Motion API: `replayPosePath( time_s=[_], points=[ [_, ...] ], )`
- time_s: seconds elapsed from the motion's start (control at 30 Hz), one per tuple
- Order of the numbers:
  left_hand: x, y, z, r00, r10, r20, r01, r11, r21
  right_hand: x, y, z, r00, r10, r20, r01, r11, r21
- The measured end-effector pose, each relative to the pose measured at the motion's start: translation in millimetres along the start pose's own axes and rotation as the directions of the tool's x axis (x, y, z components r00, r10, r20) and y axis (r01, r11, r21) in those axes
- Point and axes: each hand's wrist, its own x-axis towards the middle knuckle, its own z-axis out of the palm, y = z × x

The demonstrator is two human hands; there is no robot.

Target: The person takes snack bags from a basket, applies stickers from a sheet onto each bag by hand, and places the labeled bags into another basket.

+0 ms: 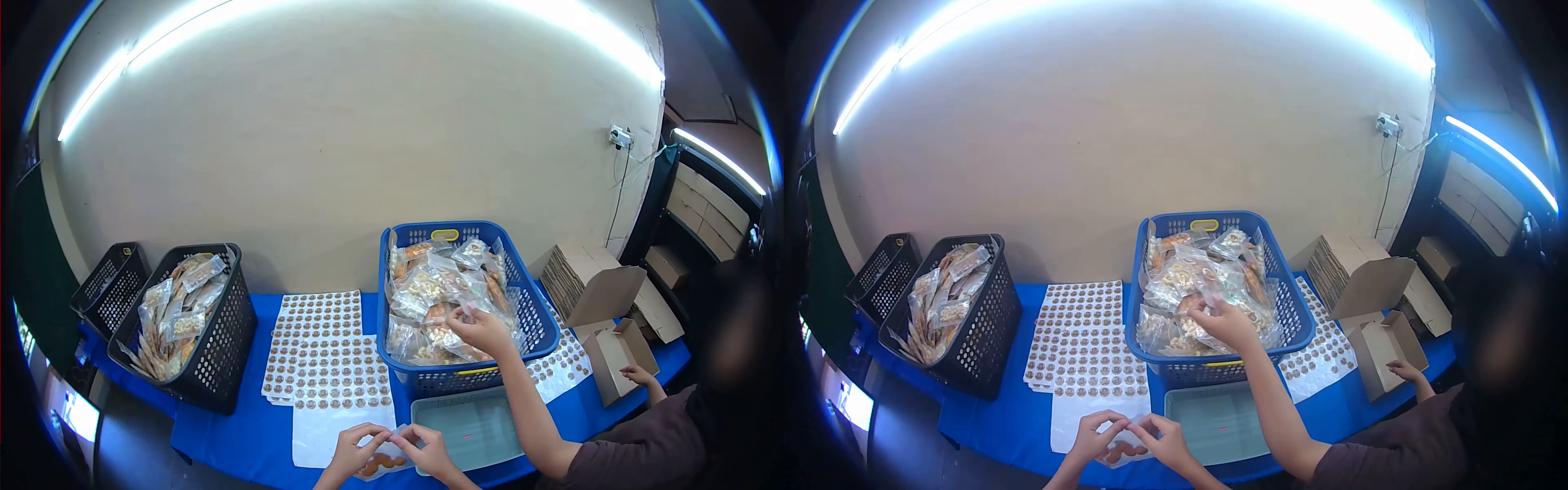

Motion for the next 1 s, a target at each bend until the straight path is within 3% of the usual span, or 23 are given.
replayPosePath(
  time_s=[0.27, 0.3, 0.4, 0.47, 0.53, 0.63, 0.67, 0.7, 0.73, 0.8, 0.87, 0.9, 1.0],
  points=[
    [1.0, -1.7, 9.4, 1.000, -0.006, -0.018, 0.007, 0.999, 0.044, -3.3, -1.0, -5.1, 0.999, 0.032, 0.009, -0.032, 0.999, 0.006],
    [1.2, -1.3, 9.7, 0.998, 0.022, -0.051, -0.020, 0.999, 0.043, -4.9, -5.0, -4.1, 0.999, 0.043, 0.007, -0.043, 0.999, 0.029],
    [1.5, -6.0, 7.7, 0.972, -0.103, -0.213, 0.093, 0.994, -0.058, -8.4, -9.0, -1.8, 0.999, 0.041, 0.021, -0.041, 0.999, -0.014],
    [6.6, -6.0, -0.7, 0.958, 0.000, -0.287, 0.005, 1.000, 0.016, -10.7, -14.6, -2.1, 0.997, 0.037, 0.065, -0.027, 0.990, -0.140],
    [10.4, -5.5, -9.0, 0.929, 0.098, -0.356, -0.069, 0.993, 0.094, -14.2, -22.5, 4.5, 0.999, -0.044, 0.004, 0.044, 0.984, -0.174],
    [11.4, -4.8, -16.5, 0.879, 0.092, -0.468, -0.048, 0.993, 0.105, -18.2, -23.7, 10.2, 0.984, -0.169, -0.054, 0.152, 0.961, -0.233],
    [12.1, -1.9, -23.2, 0.833, 0.158, -0.529, -0.054, 0.977, 0.206, -21.3, -16.2, 10.2, 0.976, -0.210, -0.054, 0.190, 0.949, -0.250],
    [17.1, -32.0, -37.1, 0.703, 0.192, -0.684, -0.112, 0.981, 0.161, -25.0, -8.2, 10.2, 0.966, -0.251, -0.053, 0.229, 0.936, -0.266],
    [22.7, -11.8, -54.8, 0.644, -0.022, -0.765, -0.159, 0.974, -0.161, -29.7, -0.3, 7.4, 0.986, -0.163, -0.029, 0.152, 0.962, -0.228],
    [22.5, -6.5, -90.5, 0.528, 0.040, -0.849, -0.201, 0.976, -0.079, -40.0, 19.9, -4.3, 0.999, 0.008, 0.031, -0.003, 0.988, -0.157],
    [19.6, -6.7, -100.8, 0.543, 0.080, -0.836, -0.329, 0.936, -0.125, -47.8, 52.1, -15.0, 0.974, 0.222, 0.046, -0.219, 0.974, -0.065],
    [19.1, -1.4, -96.5, 0.609, 0.010, -0.793, -0.390, 0.875, -0.288, -47.6, 63.2, -17.1, 0.943, 0.328, 0.062, -0.327, 0.945, -0.025],
    [20.4, 4.8, -67.9, 0.811, -0.145, -0.567, -0.430, 0.509, -0.746, -40.6, 84.4, -7.8, 0.940, 0.294, 0.171, -0.337, 0.871, 0.357]
  ],
)
